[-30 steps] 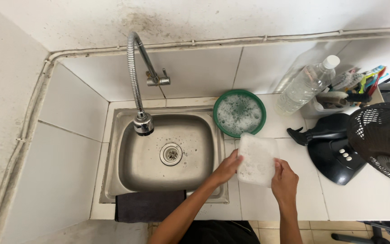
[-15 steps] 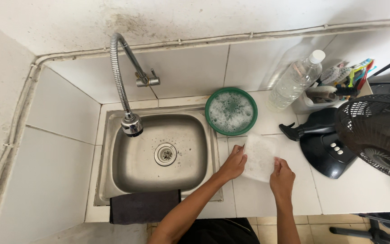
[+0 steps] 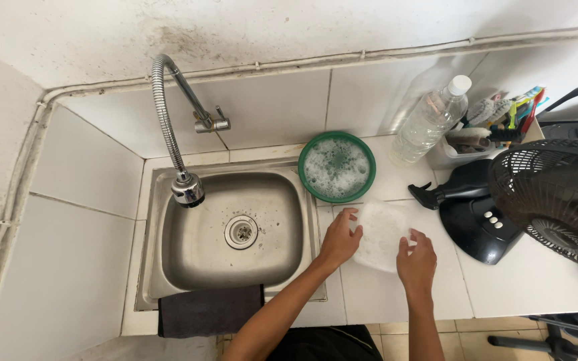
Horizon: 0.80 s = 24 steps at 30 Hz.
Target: The person washes a pair of black shoes by hand in a sink using a bowl of soapy water and a plastic container to rinse the insoles and the shoe exteriors.
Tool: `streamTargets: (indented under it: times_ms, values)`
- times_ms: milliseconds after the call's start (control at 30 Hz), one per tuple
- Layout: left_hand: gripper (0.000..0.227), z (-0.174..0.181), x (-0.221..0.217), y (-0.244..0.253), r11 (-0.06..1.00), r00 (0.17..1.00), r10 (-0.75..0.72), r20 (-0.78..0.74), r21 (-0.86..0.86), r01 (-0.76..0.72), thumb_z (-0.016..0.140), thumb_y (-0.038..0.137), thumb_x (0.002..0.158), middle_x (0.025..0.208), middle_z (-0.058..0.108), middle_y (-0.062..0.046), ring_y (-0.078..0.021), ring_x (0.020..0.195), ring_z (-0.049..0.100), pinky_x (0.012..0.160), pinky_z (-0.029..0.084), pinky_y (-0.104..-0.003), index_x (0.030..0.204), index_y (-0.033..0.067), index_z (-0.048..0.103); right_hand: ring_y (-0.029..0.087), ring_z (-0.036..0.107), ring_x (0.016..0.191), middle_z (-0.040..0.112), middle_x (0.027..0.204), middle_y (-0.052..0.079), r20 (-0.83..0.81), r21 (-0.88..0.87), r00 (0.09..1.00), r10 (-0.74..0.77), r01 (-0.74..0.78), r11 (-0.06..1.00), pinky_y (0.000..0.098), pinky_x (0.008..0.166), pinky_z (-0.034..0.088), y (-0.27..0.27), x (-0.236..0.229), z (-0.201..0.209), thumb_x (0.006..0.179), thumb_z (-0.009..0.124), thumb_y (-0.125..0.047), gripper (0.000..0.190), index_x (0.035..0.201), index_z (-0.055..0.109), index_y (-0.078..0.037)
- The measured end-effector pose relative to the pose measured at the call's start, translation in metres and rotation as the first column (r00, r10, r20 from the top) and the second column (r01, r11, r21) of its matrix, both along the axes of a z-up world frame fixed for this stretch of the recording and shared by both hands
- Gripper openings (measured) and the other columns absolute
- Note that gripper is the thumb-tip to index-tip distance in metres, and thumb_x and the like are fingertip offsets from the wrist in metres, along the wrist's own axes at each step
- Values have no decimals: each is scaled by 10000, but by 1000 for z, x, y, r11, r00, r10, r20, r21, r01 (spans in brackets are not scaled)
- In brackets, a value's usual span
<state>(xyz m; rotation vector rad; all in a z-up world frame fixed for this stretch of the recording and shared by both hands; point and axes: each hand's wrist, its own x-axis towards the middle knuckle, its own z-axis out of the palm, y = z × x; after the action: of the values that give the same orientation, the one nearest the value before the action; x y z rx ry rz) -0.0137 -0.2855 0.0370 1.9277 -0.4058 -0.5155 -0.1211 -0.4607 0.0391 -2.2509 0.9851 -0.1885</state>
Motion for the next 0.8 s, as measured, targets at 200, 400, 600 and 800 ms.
streamTargets:
  times_ms: [200, 400, 600, 800]
  values:
    - [512, 16, -16, 6, 985, 919, -163, 359, 114, 130, 565, 119, 1088, 1453, 560, -211, -440, 1337, 617, 974, 629, -549, 1591, 45, 508, 357, 548, 1407, 575, 1467, 125, 13, -265, 992, 129, -121, 957, 484, 1133, 474, 14, 0, 17, 1067, 717, -162, 246, 1294, 809, -148]
    - [402, 0, -8, 24, 905, 678, -398, 618, 142, 401, 759, 395, 1035, 1348, 705, -118, -352, 1433, 619, 1175, 499, -539, 1336, 131, 726, 413, 385, 1633, 428, 1757, 177, -236, -68, 921, 309, -333, 941, 612, 1275, 286, 7, -3, 29, 902, 871, -231, 236, 1132, 907, -267]
    - [262, -18, -5, 25, 864, 530, -472, 705, 249, 438, 878, 393, 923, 1018, 743, 5, -214, 1284, 665, 1171, 442, -457, 1065, 193, 786, 392, 196, 1766, 274, 1880, 205, -353, 97, 840, 413, -406, 909, 677, 1332, 158, 21, -2, 71, 873, 953, -328, 386, 1252, 913, -264]
    - [390, -17, -6, 28, 874, 612, -469, 637, 235, 426, 794, 530, 985, 1195, 781, -41, -218, 1319, 678, 1172, 453, -474, 1149, 176, 785, 345, 220, 1752, 233, 1898, 187, -275, -133, 917, 288, -333, 933, 696, 1296, 176, 6, 10, 23, 988, 810, -391, 566, 1533, 698, -282]
